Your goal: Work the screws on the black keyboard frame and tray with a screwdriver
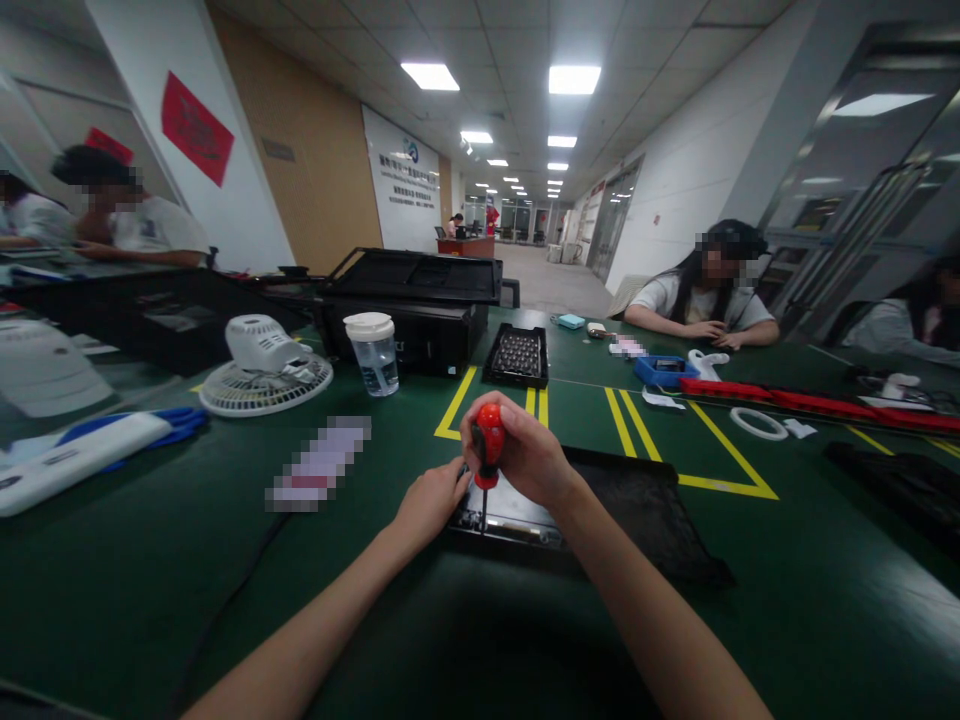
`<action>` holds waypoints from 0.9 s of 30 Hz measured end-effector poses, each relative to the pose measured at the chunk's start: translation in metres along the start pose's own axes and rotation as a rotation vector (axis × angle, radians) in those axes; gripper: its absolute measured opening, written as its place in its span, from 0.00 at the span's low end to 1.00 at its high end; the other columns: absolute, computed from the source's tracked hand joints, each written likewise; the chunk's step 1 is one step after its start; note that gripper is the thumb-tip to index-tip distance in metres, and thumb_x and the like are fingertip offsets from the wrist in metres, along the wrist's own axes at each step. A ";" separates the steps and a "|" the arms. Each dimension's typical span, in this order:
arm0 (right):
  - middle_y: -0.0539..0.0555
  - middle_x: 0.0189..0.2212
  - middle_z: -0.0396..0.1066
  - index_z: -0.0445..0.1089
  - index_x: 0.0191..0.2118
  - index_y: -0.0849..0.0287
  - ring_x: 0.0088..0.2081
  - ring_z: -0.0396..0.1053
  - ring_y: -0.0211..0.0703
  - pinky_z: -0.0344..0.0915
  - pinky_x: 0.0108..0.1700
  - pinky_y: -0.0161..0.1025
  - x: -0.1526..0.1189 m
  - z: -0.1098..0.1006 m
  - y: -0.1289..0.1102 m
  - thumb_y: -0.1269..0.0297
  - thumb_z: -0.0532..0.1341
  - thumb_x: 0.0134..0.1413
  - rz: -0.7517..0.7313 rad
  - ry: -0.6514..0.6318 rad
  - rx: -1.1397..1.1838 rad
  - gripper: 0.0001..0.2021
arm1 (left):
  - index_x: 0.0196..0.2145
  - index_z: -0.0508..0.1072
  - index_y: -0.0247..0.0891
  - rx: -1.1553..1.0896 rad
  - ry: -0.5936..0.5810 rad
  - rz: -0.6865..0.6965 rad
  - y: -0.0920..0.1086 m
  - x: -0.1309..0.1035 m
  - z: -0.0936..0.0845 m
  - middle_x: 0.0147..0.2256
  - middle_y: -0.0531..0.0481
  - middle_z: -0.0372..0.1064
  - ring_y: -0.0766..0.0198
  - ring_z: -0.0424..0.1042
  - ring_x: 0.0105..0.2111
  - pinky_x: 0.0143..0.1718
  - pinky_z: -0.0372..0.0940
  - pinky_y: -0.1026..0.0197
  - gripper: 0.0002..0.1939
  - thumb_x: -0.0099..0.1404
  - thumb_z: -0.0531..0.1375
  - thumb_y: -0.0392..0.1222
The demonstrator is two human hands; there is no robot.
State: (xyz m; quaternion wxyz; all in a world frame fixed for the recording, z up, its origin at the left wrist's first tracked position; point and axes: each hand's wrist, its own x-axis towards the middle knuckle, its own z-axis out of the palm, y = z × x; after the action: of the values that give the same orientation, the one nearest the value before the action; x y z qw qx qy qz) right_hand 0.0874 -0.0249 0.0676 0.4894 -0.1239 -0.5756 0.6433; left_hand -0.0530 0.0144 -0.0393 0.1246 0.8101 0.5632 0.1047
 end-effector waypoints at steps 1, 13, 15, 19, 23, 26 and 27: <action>0.51 0.28 0.64 0.61 0.36 0.59 0.23 0.61 0.36 0.58 0.28 0.35 0.000 0.000 0.000 0.57 0.50 0.53 -0.008 -0.010 0.009 0.11 | 0.44 0.65 0.39 -0.001 0.002 0.002 0.000 0.000 0.000 0.40 0.45 0.71 0.58 0.71 0.39 0.39 0.61 0.61 0.16 0.66 0.44 0.47; 0.53 0.30 0.65 0.63 0.38 0.60 0.24 0.63 0.35 0.58 0.29 0.35 0.000 -0.002 0.005 0.61 0.50 0.55 -0.040 -0.051 0.090 0.10 | 0.42 0.65 0.40 -0.002 -0.002 0.008 -0.002 0.001 0.001 0.39 0.45 0.71 0.58 0.71 0.39 0.38 0.61 0.62 0.16 0.66 0.43 0.47; 0.53 0.30 0.65 0.63 0.38 0.60 0.25 0.63 0.35 0.58 0.29 0.35 0.000 -0.001 0.004 0.61 0.50 0.55 -0.049 -0.051 0.094 0.10 | 0.43 0.65 0.40 -0.004 -0.003 0.007 -0.003 0.001 0.001 0.39 0.45 0.71 0.58 0.71 0.39 0.38 0.61 0.62 0.16 0.66 0.43 0.47; 0.53 0.30 0.65 0.63 0.38 0.60 0.25 0.62 0.35 0.58 0.29 0.35 -0.001 0.000 0.004 0.62 0.50 0.56 -0.063 -0.049 0.098 0.10 | 0.43 0.66 0.39 0.007 -0.002 0.010 -0.003 0.002 0.001 0.39 0.45 0.70 0.58 0.71 0.38 0.38 0.62 0.61 0.16 0.66 0.43 0.47; 0.52 0.30 0.65 0.63 0.38 0.60 0.25 0.62 0.35 0.58 0.29 0.35 -0.001 0.001 0.004 0.63 0.50 0.56 -0.071 -0.040 0.093 0.09 | 0.43 0.66 0.39 0.022 0.001 0.013 -0.002 0.001 0.000 0.39 0.45 0.70 0.58 0.71 0.38 0.37 0.62 0.61 0.17 0.66 0.43 0.47; 0.52 0.29 0.64 0.63 0.38 0.60 0.25 0.62 0.35 0.58 0.29 0.35 -0.001 0.001 0.005 0.63 0.51 0.56 -0.071 -0.026 0.089 0.08 | 0.43 0.66 0.39 0.024 -0.004 0.013 -0.002 0.001 0.000 0.39 0.45 0.70 0.58 0.71 0.38 0.38 0.62 0.61 0.17 0.66 0.43 0.47; 0.52 0.29 0.64 0.63 0.38 0.60 0.25 0.62 0.35 0.58 0.29 0.35 -0.002 0.001 0.005 0.63 0.51 0.56 -0.073 -0.021 0.086 0.08 | 0.43 0.66 0.39 0.022 -0.009 0.010 -0.002 0.001 0.000 0.39 0.45 0.70 0.58 0.71 0.38 0.38 0.61 0.61 0.17 0.66 0.43 0.47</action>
State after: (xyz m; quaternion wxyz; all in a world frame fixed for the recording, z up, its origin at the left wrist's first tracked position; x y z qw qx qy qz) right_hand 0.0848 -0.0261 0.0629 0.5113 -0.0748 -0.5566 0.6505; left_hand -0.0544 0.0156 -0.0399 0.1174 0.8148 0.5597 0.0955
